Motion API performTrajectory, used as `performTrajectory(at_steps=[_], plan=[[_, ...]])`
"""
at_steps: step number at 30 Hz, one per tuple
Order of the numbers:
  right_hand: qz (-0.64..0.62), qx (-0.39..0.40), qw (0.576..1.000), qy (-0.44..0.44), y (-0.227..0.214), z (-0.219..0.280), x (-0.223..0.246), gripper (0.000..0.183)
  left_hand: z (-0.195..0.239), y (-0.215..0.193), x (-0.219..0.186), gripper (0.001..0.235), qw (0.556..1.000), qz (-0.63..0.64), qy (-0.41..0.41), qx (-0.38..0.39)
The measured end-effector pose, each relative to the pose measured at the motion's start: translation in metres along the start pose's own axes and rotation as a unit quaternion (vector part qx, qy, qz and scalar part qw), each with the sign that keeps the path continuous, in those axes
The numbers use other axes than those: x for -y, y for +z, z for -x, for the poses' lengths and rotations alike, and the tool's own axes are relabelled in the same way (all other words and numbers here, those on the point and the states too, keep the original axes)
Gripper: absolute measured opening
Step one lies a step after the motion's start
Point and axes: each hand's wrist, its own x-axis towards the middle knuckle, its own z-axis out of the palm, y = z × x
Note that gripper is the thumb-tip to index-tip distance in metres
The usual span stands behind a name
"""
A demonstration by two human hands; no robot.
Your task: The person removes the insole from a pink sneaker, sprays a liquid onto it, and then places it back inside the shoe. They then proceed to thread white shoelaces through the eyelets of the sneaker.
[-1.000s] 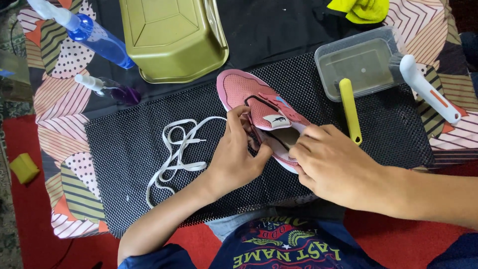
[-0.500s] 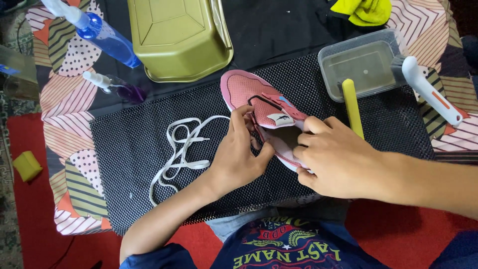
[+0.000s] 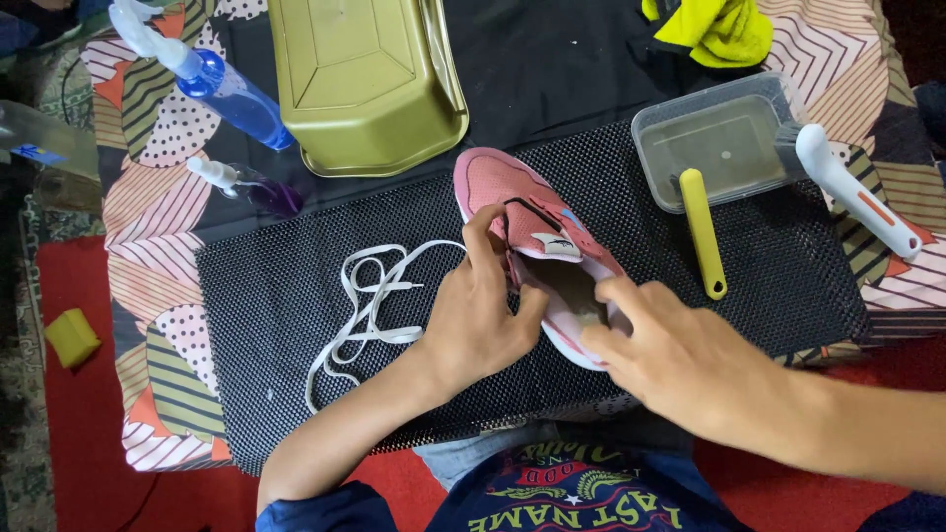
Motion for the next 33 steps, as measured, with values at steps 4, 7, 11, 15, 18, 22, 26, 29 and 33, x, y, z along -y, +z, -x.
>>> performTrajectory(at_steps=[4,7,11,15,18,22,26,29,33], plan=[[-0.006,-0.105,0.994,0.007,0.008,-0.002,0.018,0.025,-0.003,-0.001,0.009,0.067,0.998,-0.035,0.045,-0.038],[-0.004,-0.096,0.995,0.005,0.013,-0.013,0.021,0.032,-0.007,0.008,0.030,0.067,0.991,-0.072,0.084,-0.081],[-0.068,0.000,0.998,0.006,-0.030,-0.029,0.021,0.050,-0.002,0.018,0.052,0.065,0.976,-0.083,0.140,-0.148],[0.080,-0.189,0.979,0.010,-0.042,-0.051,0.006,0.056,-0.001,0.007,0.042,0.076,0.989,-0.063,0.104,-0.078],[0.140,-0.193,0.970,0.052,-0.029,-0.072,-0.007,0.077,-0.004,0.012,0.050,0.079,0.991,-0.017,0.116,-0.069],[0.128,-0.243,0.961,0.007,-0.010,-0.080,-0.014,0.033,-0.005,0.014,0.060,0.054,0.971,0.022,0.202,-0.130],[0.061,-0.200,0.978,0.009,-0.001,-0.076,-0.014,0.031,-0.004,0.018,0.065,0.035,0.960,0.005,0.227,-0.164],[0.055,-0.232,0.971,-0.008,-0.002,-0.075,-0.017,0.032,-0.004,0.018,0.067,0.039,0.962,-0.040,0.222,-0.154],[0.068,-0.265,0.962,-0.012,0.001,-0.070,-0.026,0.034,-0.003,0.016,0.069,0.043,0.965,-0.015,0.212,-0.155]])
